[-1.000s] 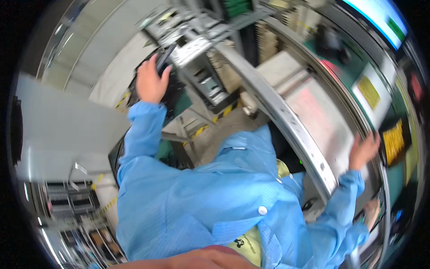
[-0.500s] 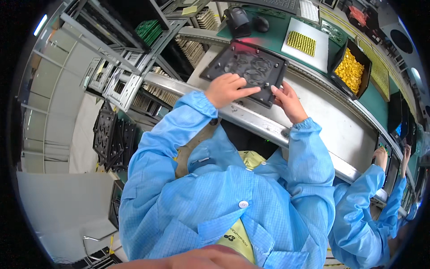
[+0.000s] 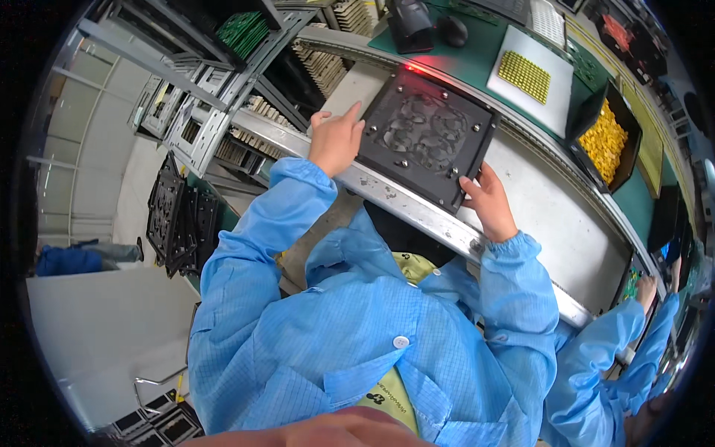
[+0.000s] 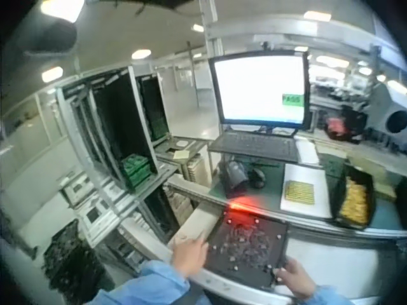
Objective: Assembling electronic components onto printed circuit boards at an industrial assembly station.
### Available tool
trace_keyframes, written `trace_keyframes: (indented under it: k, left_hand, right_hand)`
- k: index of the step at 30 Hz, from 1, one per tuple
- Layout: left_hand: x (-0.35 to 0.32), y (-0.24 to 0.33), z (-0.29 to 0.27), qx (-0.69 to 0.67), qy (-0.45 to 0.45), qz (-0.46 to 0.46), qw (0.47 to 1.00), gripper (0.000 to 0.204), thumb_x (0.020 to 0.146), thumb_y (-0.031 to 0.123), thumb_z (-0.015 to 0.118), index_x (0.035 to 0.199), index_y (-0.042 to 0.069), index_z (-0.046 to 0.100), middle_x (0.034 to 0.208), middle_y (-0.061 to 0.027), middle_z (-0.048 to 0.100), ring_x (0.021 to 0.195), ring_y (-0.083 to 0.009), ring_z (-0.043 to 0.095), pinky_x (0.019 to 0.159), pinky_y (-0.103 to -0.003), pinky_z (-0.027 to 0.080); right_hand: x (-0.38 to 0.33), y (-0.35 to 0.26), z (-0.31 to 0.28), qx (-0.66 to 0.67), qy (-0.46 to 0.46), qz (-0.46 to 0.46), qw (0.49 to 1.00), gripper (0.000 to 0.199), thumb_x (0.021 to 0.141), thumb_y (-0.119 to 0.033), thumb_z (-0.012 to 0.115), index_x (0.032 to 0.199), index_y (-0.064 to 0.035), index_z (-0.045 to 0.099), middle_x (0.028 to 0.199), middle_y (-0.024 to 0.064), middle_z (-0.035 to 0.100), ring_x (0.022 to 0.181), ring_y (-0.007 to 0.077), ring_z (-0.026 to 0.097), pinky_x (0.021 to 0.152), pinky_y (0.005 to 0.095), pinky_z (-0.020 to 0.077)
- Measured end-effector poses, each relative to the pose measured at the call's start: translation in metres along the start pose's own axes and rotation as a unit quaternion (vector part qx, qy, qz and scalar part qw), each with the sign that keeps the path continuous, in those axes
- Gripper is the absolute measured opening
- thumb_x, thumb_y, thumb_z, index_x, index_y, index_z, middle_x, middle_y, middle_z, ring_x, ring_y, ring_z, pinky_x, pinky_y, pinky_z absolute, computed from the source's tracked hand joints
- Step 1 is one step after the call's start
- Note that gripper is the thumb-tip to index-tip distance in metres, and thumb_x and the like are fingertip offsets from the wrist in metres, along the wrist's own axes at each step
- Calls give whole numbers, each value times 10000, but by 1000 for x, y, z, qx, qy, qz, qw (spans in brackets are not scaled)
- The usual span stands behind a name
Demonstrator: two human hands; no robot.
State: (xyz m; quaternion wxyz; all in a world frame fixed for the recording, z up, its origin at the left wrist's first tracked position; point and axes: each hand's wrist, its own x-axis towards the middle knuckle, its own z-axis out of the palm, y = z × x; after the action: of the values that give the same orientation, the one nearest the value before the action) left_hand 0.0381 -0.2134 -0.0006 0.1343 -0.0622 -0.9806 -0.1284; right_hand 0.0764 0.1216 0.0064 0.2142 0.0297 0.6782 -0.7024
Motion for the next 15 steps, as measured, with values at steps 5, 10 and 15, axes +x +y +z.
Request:
trace_keyframes:
  k: [5, 10, 15]
  left_hand:
    - [-4, 7, -4, -14, 8, -5, 1000, 385, 1014, 247, 533, 1348, 63, 584, 790, -135, 723, 796, -311, 706, 1020, -520, 356]
    - [-1, 11, 0, -52, 48, 2, 998, 391, 1007, 254, 556, 1343, 56, 576, 926, -126, 738, 912, -297, 709, 1036, -518, 336]
    - [0, -5, -1, -143, 92, 23, 985, 359, 995, 309, 616, 1300, 120, 635, 1205, -70, 672, 1113, -252, 645, 1063, -491, 316]
  right_hand:
    - [-1, 5, -3, -35, 27, 8, 999, 543, 1019, -147, 599, 1527, -46, 437, 1355, 68, 639, 1158, 164, 651, 859, 334, 578]
    - [11, 10, -2, -60, 109, -57, 991, 637, 1000, -86, 615, 1555, 59, 337, 1490, 148, 520, 1192, 199, 602, 1055, 319, 452]
    - [20, 22, -8, -80, 102, -76, 989, 642, 996, -40, 576, 1574, 51, 312, 1552, 158, 457, 1263, 210, 564, 1105, 331, 415]
